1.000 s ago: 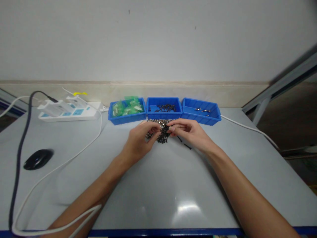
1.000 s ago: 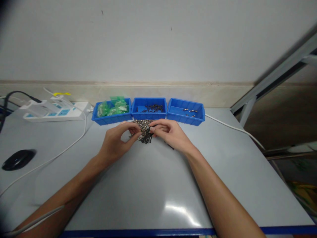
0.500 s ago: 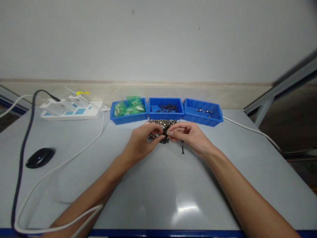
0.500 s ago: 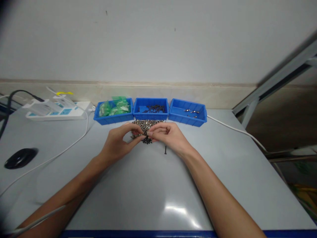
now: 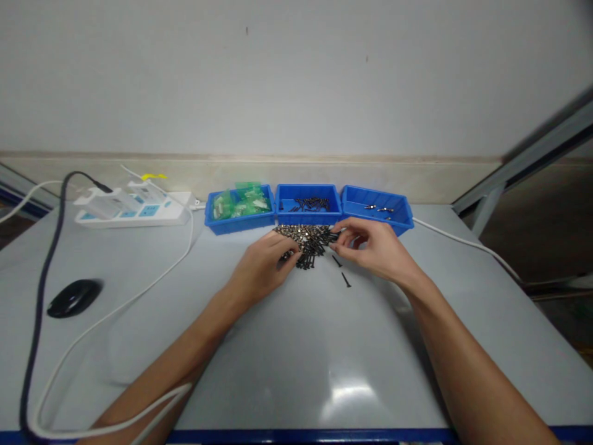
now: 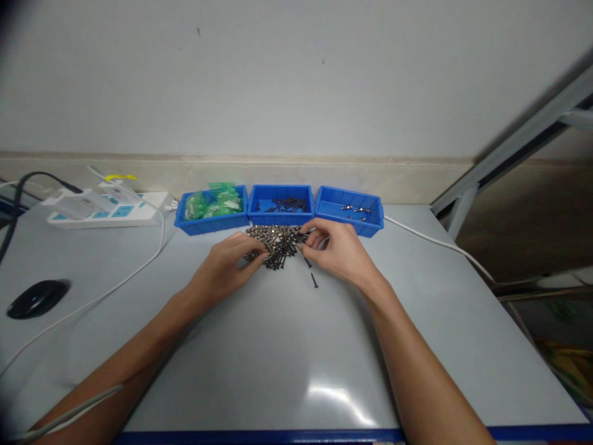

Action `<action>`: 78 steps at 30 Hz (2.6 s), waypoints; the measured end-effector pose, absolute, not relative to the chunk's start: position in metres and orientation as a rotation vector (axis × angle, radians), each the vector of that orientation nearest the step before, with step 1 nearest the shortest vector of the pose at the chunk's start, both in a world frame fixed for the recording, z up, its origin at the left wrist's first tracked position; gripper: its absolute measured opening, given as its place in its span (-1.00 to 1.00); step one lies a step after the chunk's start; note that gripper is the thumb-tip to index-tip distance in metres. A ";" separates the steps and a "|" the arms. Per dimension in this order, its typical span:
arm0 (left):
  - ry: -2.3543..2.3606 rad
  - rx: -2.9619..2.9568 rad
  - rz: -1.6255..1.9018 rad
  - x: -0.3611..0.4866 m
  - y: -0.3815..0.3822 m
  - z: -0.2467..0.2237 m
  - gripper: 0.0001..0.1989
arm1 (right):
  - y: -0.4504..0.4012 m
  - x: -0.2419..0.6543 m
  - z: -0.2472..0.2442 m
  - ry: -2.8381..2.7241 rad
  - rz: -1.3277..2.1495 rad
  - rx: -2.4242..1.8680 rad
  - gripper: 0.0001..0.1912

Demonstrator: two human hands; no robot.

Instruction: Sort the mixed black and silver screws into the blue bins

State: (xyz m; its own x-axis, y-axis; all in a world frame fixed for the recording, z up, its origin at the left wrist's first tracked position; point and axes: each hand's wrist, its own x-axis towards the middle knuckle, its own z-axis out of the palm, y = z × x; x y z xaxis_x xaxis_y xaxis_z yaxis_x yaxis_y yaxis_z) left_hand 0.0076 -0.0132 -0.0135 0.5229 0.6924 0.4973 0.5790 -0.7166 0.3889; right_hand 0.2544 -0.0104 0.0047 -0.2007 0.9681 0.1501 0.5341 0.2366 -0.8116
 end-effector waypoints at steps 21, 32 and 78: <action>0.986 2.589 0.983 0.008 -0.016 -0.011 -0.94 | -0.008 0.250 0.000 -1.281 1.491 -1.068 -0.77; 0.991 2.584 0.963 0.008 -0.015 -0.014 -0.93 | 0.007 0.237 0.001 -1.058 1.291 -1.030 -0.71; 0.987 2.603 0.936 0.007 -0.013 -0.018 -0.89 | 0.012 0.234 -0.001 -1.105 1.319 -0.950 -0.58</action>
State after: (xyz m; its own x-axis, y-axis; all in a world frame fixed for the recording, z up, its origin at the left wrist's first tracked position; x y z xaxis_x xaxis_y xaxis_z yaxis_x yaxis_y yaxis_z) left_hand 0.0066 -0.0130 -0.0183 0.5755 0.6543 0.4906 0.5250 -0.7555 0.3918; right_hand 0.2340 0.0116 -0.0008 -0.0616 0.9957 0.0696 -0.2429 0.0526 -0.9686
